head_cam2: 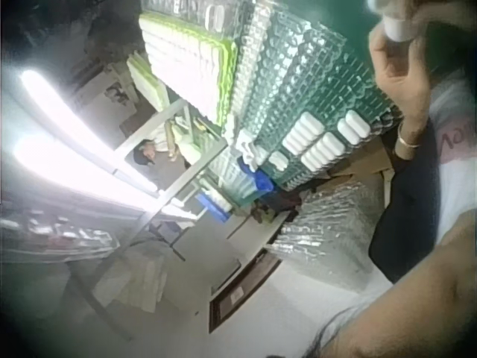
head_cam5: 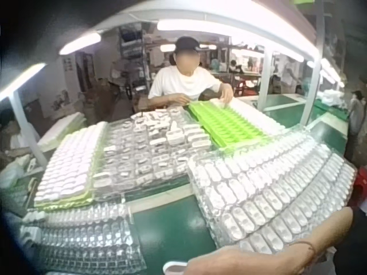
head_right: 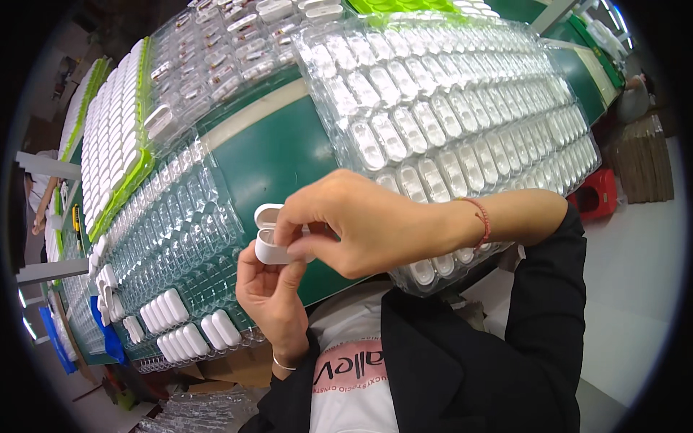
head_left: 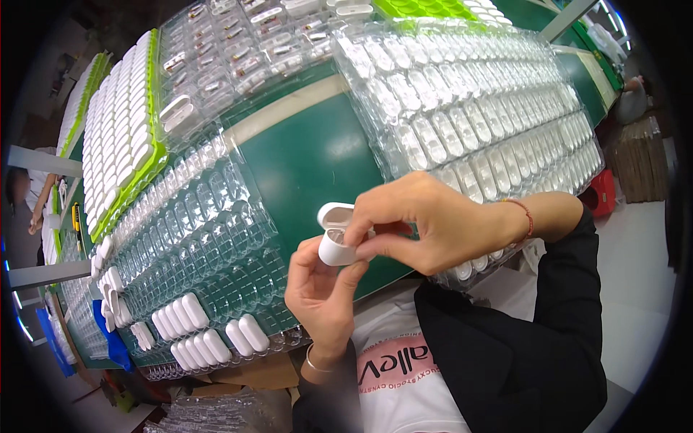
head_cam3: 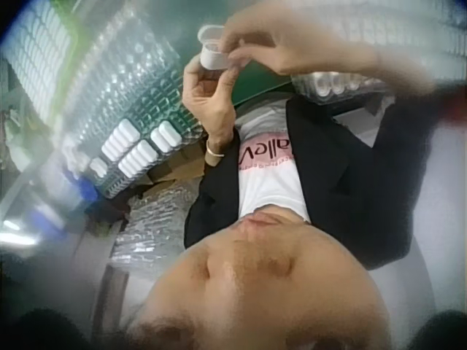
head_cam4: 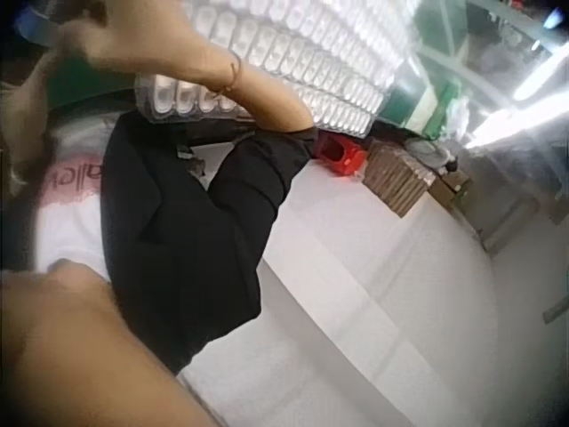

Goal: The person repeatedly picks up white earbud case halves from a green tray, inserts a small white component into the base, and closes the case. They place the assembled unit back into the tray and repeat the process. At 01:29, the person briefly handles a small red and white cylindrical item before returning to assembling the white cases.

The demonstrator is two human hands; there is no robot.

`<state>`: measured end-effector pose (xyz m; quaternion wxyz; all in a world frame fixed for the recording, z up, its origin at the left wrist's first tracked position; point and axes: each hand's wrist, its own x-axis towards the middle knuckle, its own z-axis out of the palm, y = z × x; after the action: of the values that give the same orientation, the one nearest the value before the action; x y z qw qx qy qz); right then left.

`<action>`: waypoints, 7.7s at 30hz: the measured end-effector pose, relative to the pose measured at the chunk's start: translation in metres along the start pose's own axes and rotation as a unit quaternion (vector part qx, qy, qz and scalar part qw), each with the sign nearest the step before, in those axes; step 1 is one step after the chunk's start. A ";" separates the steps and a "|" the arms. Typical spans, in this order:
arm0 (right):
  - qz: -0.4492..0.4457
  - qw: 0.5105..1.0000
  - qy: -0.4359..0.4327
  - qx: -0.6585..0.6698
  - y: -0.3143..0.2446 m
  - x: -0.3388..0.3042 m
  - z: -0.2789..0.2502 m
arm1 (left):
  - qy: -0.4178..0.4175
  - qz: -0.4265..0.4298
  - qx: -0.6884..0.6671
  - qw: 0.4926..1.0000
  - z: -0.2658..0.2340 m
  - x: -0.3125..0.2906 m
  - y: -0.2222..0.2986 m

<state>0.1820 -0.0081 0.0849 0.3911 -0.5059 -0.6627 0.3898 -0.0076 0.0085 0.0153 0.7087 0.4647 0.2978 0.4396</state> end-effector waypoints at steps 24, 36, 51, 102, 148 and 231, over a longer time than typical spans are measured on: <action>-0.207 0.724 0.163 -0.637 0.106 0.100 -0.187 | 0.326 0.067 0.686 0.648 -0.114 -0.057 0.060; -0.070 0.860 0.229 -0.452 0.058 -0.044 -0.106 | 0.171 0.003 0.763 0.624 -0.122 -0.077 0.048; 0.401 0.589 0.364 -0.600 0.159 -0.250 -0.320 | 0.160 0.108 0.732 0.654 -0.072 -0.053 0.083; -0.016 0.998 0.059 0.019 0.031 -0.020 0.007 | -0.022 0.018 -0.038 0.999 -0.008 0.000 0.001; -0.053 0.995 0.069 -0.045 0.032 -0.021 0.009 | -0.002 0.022 -0.013 1.000 -0.005 -0.003 0.000; 0.081 0.863 0.061 -0.495 0.133 0.135 -0.228 | 0.243 0.211 0.580 0.748 -0.085 -0.061 0.048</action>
<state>0.4139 0.1761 0.0692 0.0964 -0.7075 -0.7001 0.0090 -0.1212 -0.0036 0.0273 0.0955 0.7145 0.5521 0.4190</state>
